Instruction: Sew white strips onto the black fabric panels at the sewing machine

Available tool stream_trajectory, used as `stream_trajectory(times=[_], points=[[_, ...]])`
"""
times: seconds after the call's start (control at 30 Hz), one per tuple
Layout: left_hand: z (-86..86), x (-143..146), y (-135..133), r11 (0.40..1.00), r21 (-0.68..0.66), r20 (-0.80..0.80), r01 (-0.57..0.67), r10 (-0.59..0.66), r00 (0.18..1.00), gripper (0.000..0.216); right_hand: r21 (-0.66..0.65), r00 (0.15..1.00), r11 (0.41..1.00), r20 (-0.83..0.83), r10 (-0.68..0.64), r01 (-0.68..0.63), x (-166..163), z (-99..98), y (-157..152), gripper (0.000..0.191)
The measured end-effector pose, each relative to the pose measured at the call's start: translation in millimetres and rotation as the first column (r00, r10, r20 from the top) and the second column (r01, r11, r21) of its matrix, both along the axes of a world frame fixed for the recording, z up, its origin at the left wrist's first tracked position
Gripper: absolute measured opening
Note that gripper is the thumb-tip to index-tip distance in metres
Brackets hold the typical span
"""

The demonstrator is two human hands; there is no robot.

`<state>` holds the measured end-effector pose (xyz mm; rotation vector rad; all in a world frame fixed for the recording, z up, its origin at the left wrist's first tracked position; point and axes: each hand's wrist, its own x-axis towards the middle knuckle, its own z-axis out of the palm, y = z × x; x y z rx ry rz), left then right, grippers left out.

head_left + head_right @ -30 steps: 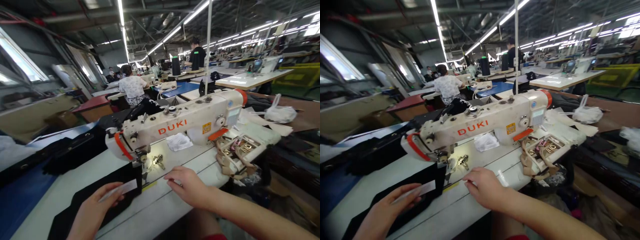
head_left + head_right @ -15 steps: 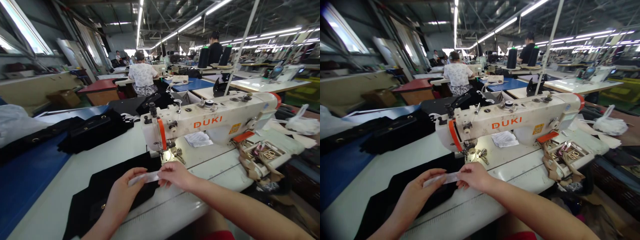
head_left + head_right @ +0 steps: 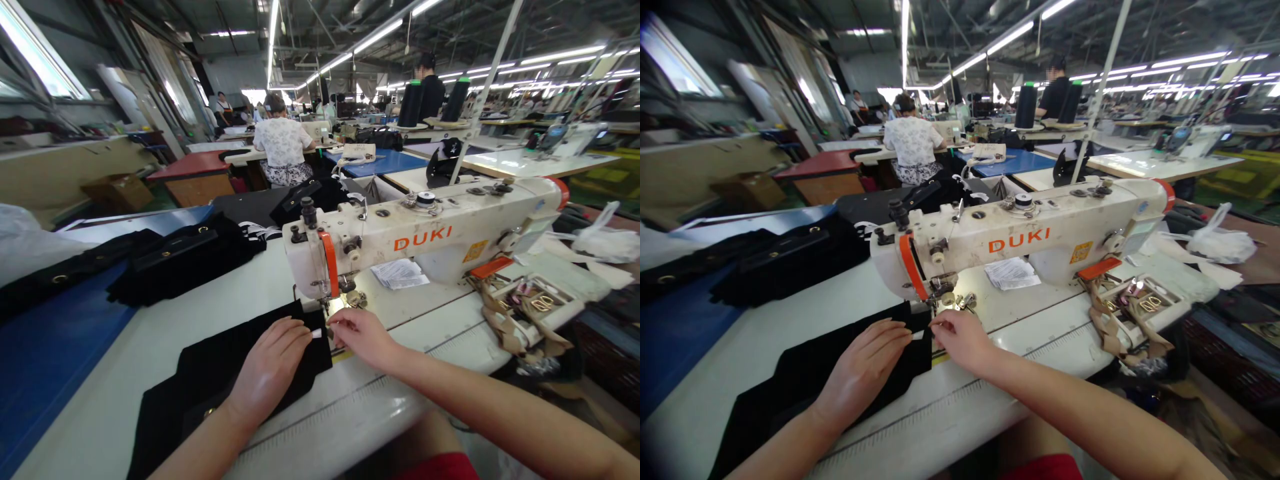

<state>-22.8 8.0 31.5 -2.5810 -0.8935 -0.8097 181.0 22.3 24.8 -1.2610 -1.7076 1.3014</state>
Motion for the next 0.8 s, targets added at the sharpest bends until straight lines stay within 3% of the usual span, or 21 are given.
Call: stream_trajectory(times=[0.03, 0.1, 0.17, 0.23, 0.4, 0.8], points=[[-3.1, 0.4, 3.5, 1.0, -0.003, 0.011, -0.009, 0.009, 1.0, 0.022, 0.205, 0.993, 0.979, 0.116, -0.008, -0.016, 3.7, -1.1, -4.4, 0.014], [-9.4, 2.9, 8.0, 1.0, -0.028, 0.016, -0.009, 0.009, 1.0, 0.023, 0.51, 0.949, 0.842, 0.314, 0.006, -0.174, 10.3, -4.6, -14.4, 0.016], [-15.0, 6.0, 9.6, 0.997, -0.083, 0.011, -0.003, 0.003, 1.0, 0.024, 0.614, 0.875, 0.698, 0.482, 0.038, -0.368, 14.7, -9.0, -23.3, 0.017], [-18.8, 8.1, 9.7, 0.989, -0.145, -0.005, -0.01, 0.009, 1.0, 0.026, 0.62, 0.814, 0.627, 0.579, 0.039, -0.471, 16.7, -13.0, -28.5, 0.018], [-20.4, 7.9, 8.9, 0.99, -0.141, -0.059, -0.013, 0.004, 0.998, 0.027, 0.618, 0.779, 0.599, 0.626, 0.018, -0.51, 17.3, -18.0, -28.6, 0.02], [-24.1, 3.6, 4.1, 0.993, -0.114, -0.138, -0.018, 0.002, 0.99, 0.03, 0.622, 0.792, 0.604, 0.61, 0.026, -0.499, 18.0, -16.2, -28.7, 0.021]])
